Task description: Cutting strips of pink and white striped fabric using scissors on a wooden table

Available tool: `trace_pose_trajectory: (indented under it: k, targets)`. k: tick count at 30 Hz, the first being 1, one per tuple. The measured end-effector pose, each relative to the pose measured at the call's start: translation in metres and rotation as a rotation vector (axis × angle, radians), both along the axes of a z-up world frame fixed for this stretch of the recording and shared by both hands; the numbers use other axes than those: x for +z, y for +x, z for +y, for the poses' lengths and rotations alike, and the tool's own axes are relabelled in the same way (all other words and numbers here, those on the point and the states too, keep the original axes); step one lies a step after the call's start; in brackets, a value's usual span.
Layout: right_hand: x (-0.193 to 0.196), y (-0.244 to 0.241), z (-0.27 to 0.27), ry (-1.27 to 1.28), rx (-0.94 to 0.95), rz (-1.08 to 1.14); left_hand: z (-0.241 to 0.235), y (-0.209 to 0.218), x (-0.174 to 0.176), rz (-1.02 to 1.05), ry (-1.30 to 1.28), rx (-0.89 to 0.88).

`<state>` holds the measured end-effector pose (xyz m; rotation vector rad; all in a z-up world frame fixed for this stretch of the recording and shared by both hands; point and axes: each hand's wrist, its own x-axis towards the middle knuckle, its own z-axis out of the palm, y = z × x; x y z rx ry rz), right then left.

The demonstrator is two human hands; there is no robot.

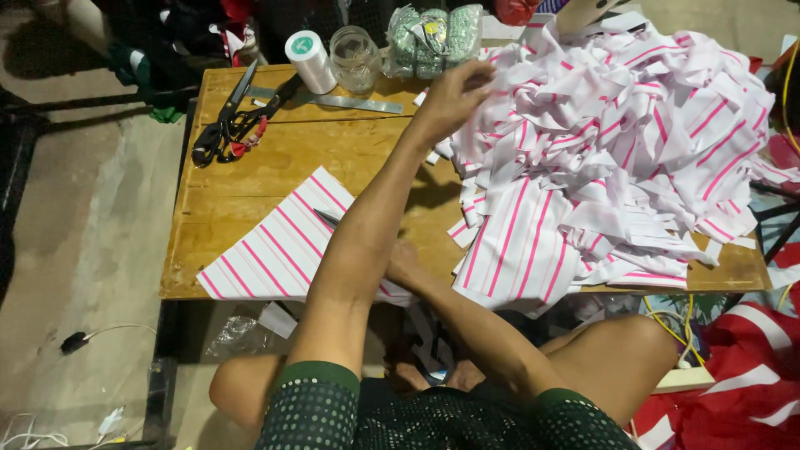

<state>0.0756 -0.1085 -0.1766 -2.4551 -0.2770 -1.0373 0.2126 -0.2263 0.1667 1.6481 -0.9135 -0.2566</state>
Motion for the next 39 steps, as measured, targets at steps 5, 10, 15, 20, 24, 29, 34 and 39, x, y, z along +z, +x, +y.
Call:
trace_pose_trajectory:
  k: [5,10,15,20,24,29,34,39]
  targets:
    - [0.015,-0.006,-0.007,0.436,0.182,0.151,0.049,-0.053,0.034,-0.232,-0.026,-0.096]
    - [-0.014,0.023,-0.021,-0.189,-0.150,0.333,0.205,-0.086,-0.083,-0.397,0.015,0.402]
    - [-0.011,0.040,-0.037,-0.298,-0.158,0.386,0.295,-0.152,-0.095,0.102,1.083,0.639]
    - [0.054,0.032,-0.071,-0.255,-0.073,0.485,0.291,-0.155,-0.070,0.092,1.238,0.594]
    - [0.130,-0.015,-0.096,-0.081,-0.070,0.645,0.295,-0.132,-0.078,0.035,1.216,0.604]
    - [0.135,-0.070,-0.090,0.032,-0.059,0.688,0.303,-0.095,-0.094,0.016,1.233,0.607]
    - [0.110,-0.052,-0.091,-0.080,0.037,0.597,0.312,-0.057,-0.111,-0.018,1.254,0.611]
    - [0.116,-0.011,-0.097,-0.056,0.053,0.596,0.322,-0.035,-0.102,-0.060,1.220,0.624]
